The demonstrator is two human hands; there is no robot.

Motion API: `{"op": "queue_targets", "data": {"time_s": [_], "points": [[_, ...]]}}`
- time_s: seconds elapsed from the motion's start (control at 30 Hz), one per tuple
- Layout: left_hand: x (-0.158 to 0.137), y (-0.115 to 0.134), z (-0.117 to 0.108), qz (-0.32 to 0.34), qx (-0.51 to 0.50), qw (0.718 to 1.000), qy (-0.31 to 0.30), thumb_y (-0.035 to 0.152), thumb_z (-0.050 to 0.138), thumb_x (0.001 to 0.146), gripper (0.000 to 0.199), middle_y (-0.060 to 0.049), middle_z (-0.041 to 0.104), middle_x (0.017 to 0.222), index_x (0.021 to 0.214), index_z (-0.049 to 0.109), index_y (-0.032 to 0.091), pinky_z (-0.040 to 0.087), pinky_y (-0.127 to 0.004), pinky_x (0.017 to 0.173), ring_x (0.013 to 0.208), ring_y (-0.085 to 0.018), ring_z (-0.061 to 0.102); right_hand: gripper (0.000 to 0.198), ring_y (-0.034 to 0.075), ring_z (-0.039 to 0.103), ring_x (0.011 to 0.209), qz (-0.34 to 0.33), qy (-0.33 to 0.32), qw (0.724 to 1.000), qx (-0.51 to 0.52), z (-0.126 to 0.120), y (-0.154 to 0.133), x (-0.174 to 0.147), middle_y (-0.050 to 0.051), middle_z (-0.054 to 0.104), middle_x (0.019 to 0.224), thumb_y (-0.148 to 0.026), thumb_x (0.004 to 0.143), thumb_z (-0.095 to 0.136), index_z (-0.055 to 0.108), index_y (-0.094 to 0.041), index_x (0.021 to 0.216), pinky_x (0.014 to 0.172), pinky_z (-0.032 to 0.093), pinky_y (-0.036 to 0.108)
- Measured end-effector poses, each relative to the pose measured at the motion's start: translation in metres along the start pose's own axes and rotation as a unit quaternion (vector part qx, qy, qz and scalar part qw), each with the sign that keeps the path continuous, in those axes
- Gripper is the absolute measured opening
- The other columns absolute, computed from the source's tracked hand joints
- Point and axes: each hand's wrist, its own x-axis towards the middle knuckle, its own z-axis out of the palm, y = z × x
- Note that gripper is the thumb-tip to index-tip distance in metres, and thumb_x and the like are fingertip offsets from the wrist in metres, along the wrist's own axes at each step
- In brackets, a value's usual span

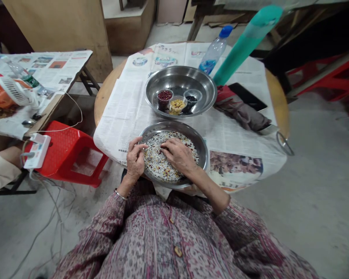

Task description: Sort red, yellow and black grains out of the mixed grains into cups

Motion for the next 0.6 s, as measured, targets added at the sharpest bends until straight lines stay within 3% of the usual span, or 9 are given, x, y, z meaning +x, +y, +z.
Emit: {"op": "queue_targets", "data": {"time_s": [0.6], "points": [[-0.002,-0.001,0.0,0.002,0.014,1.0,0.008,0.006,0.049,0.091,0.025,-0.006,0.061,0.13,0.095,0.069,0.021,0.047,-0.04,0.109,0.123,-0.02,0.057,0.017,0.021,0.066,0.092,0.056,0.007,0.993,0.102,-0.006,-0.008,-0.015,0.007,0.074,0.095,-0.02,0.094,0.054,0.071,-0.021,0.092,0.087,0.05,0.036]]}}
